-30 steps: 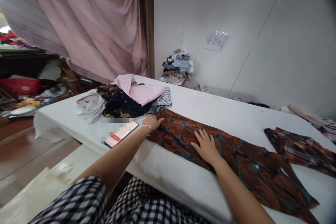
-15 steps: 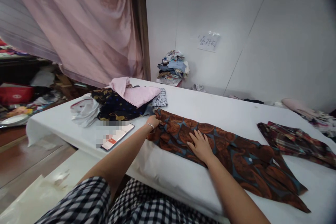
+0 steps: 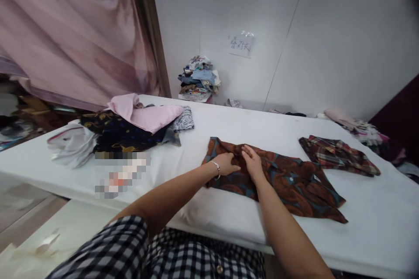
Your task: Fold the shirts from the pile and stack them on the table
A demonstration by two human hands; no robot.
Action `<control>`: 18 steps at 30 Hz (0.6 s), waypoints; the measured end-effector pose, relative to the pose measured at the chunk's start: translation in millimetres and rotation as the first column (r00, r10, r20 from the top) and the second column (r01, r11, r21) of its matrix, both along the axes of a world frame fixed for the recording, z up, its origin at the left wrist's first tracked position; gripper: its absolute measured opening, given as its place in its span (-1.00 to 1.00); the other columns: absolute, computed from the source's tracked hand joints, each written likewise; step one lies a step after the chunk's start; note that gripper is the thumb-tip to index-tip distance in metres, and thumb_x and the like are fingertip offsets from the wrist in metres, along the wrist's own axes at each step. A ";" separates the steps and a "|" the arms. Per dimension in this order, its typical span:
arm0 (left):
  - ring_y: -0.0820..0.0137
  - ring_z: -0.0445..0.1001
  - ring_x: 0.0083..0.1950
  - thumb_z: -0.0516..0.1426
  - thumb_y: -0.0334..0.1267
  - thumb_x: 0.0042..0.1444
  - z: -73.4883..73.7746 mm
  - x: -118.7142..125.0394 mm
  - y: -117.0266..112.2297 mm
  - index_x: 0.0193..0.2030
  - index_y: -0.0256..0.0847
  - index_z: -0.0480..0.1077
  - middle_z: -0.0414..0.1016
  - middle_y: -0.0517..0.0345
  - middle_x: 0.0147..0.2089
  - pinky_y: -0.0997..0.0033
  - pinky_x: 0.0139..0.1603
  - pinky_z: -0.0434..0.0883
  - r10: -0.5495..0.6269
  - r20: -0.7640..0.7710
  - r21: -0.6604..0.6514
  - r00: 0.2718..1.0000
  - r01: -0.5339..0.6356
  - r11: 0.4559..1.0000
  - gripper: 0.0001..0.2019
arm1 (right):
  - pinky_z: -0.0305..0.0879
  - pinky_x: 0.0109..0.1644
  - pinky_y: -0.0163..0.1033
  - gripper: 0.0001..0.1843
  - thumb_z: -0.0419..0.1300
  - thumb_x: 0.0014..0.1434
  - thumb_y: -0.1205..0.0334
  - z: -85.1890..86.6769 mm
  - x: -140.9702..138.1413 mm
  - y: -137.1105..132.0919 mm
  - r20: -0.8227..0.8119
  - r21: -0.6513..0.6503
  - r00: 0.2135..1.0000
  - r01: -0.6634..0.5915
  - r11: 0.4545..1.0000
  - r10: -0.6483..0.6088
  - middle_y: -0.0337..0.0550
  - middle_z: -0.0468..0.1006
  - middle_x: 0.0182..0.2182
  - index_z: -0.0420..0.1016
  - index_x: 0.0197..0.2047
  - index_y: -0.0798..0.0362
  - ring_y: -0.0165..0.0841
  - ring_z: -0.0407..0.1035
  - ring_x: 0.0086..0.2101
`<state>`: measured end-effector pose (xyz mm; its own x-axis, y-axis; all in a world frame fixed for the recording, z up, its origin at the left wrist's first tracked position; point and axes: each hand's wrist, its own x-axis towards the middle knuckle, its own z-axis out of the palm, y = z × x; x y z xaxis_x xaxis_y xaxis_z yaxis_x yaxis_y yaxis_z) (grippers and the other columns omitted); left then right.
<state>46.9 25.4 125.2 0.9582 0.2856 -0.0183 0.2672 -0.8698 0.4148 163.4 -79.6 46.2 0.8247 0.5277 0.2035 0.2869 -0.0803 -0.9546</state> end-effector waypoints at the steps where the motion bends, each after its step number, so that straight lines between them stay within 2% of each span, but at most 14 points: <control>1: 0.20 0.50 -0.03 0.20 -0.06 0.01 -1.8 0.4 -4.9 -0.09 -0.25 0.44 0.52 -0.14 -0.04 0.35 -0.06 0.39 -0.032 0.015 -0.028 0.999 0.032 0.999 -0.63 | 0.31 0.14 -0.05 -0.44 0.08 0.13 0.05 -1.6 3.9 -1.8 -0.051 0.038 0.999 0.015 0.999 -0.013 0.07 0.49 0.05 0.35 0.16 0.11 -0.21 0.38 0.05; 3: 0.30 0.50 -0.04 0.15 -0.09 0.07 0.6 -2.3 -4.2 -0.10 -0.18 0.45 0.54 0.00 -0.04 0.43 -0.04 0.38 -0.040 0.065 -0.067 0.997 0.045 0.997 -0.70 | 0.32 0.12 -0.01 -0.43 0.15 0.06 0.04 -4.1 6.9 -4.0 -0.136 0.101 0.991 0.029 0.994 -0.015 0.08 0.52 0.01 0.39 0.11 0.11 -0.19 0.41 0.02; 5: 0.38 0.49 -0.05 0.09 -0.15 0.12 8.5 -9.0 9.2 -0.11 -0.11 0.45 0.54 0.14 -0.05 0.49 -0.02 0.37 0.017 0.117 -0.091 0.993 -0.006 0.996 -0.76 | 0.33 0.11 0.01 -0.43 0.20 0.01 0.04 -4.3 5.0 -3.8 -0.189 0.163 0.982 0.035 0.986 -0.004 0.08 0.53 -0.01 0.42 0.07 0.11 -0.18 0.42 0.01; 7: 0.39 0.49 -0.06 0.02 -0.16 0.16 15.9 -19.4 30.8 -0.08 -0.10 0.44 0.55 0.18 -0.05 0.49 -0.02 0.37 0.134 0.145 -0.100 0.980 -0.120 0.988 -0.74 | 0.33 0.11 0.02 -0.45 0.22 -0.01 0.04 -2.0 0.3 -2.1 -0.192 0.217 0.981 0.033 0.976 0.010 0.07 0.53 -0.01 0.43 0.04 0.10 -0.17 0.42 0.01; 9: 0.32 0.49 -0.03 -0.02 -0.11 0.18 17.4 -31.6 53.7 -0.01 -0.15 0.41 0.53 0.09 -0.02 0.40 0.00 0.36 0.280 0.145 -0.090 0.949 -0.270 0.959 -0.67 | 0.32 0.13 0.01 -0.47 0.22 -0.01 0.05 1.5 -4.9 -0.1 -0.153 0.252 0.988 0.027 0.967 0.012 0.07 0.52 0.01 0.44 0.03 0.09 -0.18 0.41 0.02; 11: 0.23 0.48 -0.01 -0.02 -0.05 0.17 11.1 -42.3 71.6 0.02 -0.23 0.39 0.52 -0.04 0.00 0.32 0.00 0.37 0.396 0.108 -0.079 0.912 -0.390 0.918 -0.59 | 0.29 0.16 -0.01 -0.49 0.20 0.02 0.08 4.1 -9.2 1.3 -0.095 0.262 0.995 0.024 0.965 0.001 0.07 0.51 0.03 0.44 0.04 0.10 -0.19 0.40 0.03; 13: 0.17 0.49 -0.02 0.01 0.02 0.13 -0.7 -47.9 81.0 0.04 -0.29 0.38 0.53 -0.12 -0.01 0.29 -0.03 0.38 0.451 0.037 -0.087 0.892 -0.446 0.891 -0.52 | 0.28 0.18 -0.02 -0.51 0.17 0.05 0.12 4.6 -12.0 2.0 -0.039 0.245 0.999 0.013 0.970 -0.003 0.06 0.50 0.04 0.43 0.06 0.09 -0.22 0.40 0.04; 18: 0.17 0.52 -0.04 0.01 0.18 0.06 -25.5 -34.6 77.5 0.01 -0.30 0.41 0.56 -0.14 -0.05 0.34 -0.09 0.40 0.428 -0.107 -0.170 0.897 -0.441 0.881 -0.40 | 0.31 0.16 -0.05 -0.53 0.13 0.10 0.16 4.2 -13.1 -0.8 0.070 0.188 0.997 0.005 0.982 -0.018 0.04 0.52 0.02 0.41 0.09 0.08 -0.25 0.41 0.02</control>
<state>12.3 102.9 99.6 0.7336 0.6583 -0.1689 0.6321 -0.5695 0.5255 150.3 -80.4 50.4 0.8105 0.4649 0.3562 0.3543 0.0951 -0.9303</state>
